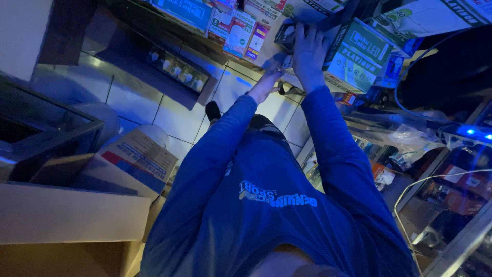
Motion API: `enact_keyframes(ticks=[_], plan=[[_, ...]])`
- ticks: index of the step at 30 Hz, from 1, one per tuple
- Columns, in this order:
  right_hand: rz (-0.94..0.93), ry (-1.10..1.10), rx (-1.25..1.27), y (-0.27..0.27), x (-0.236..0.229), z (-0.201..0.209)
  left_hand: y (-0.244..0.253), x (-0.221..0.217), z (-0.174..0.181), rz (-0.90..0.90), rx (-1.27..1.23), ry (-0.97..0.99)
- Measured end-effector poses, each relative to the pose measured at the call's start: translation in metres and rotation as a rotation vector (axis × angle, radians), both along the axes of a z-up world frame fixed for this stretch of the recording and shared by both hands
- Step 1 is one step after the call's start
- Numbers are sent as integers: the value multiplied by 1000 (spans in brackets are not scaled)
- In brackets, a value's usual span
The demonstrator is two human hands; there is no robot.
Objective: The person organizes various boxes of light bulbs on shelves and in storage bins, handling them one at a time and placing them into a long cardboard box.
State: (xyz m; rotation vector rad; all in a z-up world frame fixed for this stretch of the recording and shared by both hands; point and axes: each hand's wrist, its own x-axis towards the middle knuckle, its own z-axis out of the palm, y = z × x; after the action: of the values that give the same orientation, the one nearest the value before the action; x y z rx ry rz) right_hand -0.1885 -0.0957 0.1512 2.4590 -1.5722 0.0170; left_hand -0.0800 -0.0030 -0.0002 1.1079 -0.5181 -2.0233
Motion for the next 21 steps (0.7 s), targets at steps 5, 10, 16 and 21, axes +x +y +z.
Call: enact_keyframes(ticks=[5, 10, 16, 21], plan=[[26, -192, 102, -2, -7, -4, -3, -4, -3, 13, 24, 27], [27, -347, 136, -2, -10, -1, -8, -6, -6, 19, 44, 31], [57, -208, 108, -6, -8, 7, -12, -6, -7, 29, 65, 28], [35, 51, -22, -19, -18, -23, -18, -8, -3, -4, 31, 7]])
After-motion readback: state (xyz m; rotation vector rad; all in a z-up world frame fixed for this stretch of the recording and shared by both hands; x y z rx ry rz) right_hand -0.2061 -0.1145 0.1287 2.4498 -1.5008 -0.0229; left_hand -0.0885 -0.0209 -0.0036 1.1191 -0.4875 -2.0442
